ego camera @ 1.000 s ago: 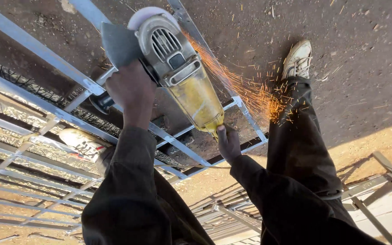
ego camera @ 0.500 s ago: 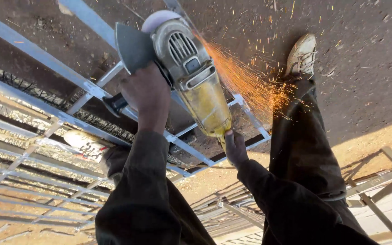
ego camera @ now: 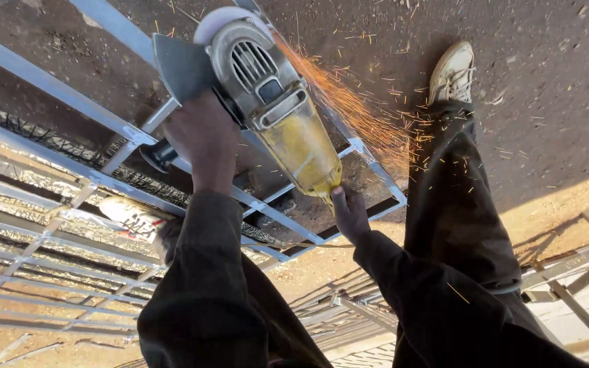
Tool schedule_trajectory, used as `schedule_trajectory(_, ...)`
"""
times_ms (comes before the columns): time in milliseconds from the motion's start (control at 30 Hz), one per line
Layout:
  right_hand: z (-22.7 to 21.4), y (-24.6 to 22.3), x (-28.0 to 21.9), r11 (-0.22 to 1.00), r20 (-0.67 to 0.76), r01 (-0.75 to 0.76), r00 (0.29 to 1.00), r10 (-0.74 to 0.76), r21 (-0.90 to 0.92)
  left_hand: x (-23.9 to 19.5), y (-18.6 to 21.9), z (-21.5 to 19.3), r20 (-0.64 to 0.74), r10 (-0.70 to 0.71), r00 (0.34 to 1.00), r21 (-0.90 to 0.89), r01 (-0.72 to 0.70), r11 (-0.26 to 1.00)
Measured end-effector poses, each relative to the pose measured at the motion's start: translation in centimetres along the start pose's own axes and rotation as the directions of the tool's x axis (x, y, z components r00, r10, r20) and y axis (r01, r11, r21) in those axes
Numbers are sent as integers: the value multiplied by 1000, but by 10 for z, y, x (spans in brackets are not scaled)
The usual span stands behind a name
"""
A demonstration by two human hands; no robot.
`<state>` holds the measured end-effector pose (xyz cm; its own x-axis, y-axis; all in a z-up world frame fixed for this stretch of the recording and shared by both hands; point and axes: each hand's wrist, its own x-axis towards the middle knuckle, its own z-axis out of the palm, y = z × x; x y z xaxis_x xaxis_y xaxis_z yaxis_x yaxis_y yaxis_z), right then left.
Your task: Using an angle grinder to smooth out weld joints on a metal frame structure.
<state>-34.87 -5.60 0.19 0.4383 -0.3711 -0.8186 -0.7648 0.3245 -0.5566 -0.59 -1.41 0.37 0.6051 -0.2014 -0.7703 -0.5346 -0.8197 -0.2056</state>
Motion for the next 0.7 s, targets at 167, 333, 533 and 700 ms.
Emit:
schedule_trajectory(167,-22,29,12,995,41,12,999,-8,-100,-2,0,7,-62,-40,997,-130,32,991)
schedule_trajectory(333,8,7,15,1000,-21,-28,999,28,0,-4,6,-8,-69,-82,994,9,83,997)
schedule_trajectory(533,-6,21,24,992,15,16,1000,-14,-125,16,-22,35,-21,-71,997,-20,71,997)
schedule_trajectory(700,21,-24,12,999,-20,-50,999,50,8,-5,-7,-22,21,-114,993,-6,114,993)
